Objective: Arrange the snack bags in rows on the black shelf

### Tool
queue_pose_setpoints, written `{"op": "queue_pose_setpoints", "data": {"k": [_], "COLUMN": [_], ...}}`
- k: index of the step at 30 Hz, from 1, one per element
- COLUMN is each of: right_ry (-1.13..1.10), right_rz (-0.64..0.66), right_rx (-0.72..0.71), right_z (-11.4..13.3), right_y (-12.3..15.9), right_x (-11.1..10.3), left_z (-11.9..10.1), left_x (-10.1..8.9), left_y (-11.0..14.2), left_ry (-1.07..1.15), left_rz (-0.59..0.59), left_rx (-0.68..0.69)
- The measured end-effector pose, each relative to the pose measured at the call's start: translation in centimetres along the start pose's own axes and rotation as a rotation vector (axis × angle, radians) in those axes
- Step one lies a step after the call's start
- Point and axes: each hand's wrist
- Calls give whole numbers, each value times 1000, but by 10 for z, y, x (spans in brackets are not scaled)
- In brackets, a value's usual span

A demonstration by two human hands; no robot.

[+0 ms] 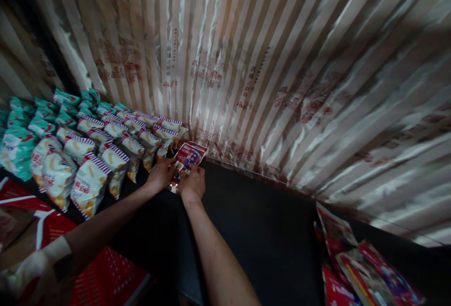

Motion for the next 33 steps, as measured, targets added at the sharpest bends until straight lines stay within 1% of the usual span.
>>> {"op": "queue_pose_setpoints", "data": {"k": [4,7,11,15,18,22,27,29,33], "right_ry": [75,83,10,-99,-187,-221,-219,-222,-253], "right_rz": [-30,-49,-99,-162,-191,-191,-200,-187,-183], "right_rx": [-8,-18,-45,-52,-64,-58,-47,-47,-68], "right_z": [2,-1,-10,-15,-14,-13,-14,-14,-15], "right_y": [0,-1,-4,-13,-22,-30,-33,-33,-31], "right_x": [1,5,19,35,42,46,49,50,46], "left_z": [1,4,8,10,10,9,9,9,12], "left_x": [2,7,12,16,20,26,31,33,38], "left_y": [5,12,16,10,2,-5,-5,-3,-1], "left_ry": [-64,-25,50,42,9,-24,-24,-19,-28], "left_rz": [-46,-66,-34,-23,-23,-44,-126,-122,-118], "left_rx": [51,121,202,214,209,239,351,372,367]}}
Point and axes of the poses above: each hand's wrist, its own y-axis away from the middle knuckle, its own x-axis out of the palm, z = x × y, and after that the axes turned 11 degrees about -z, right-handed
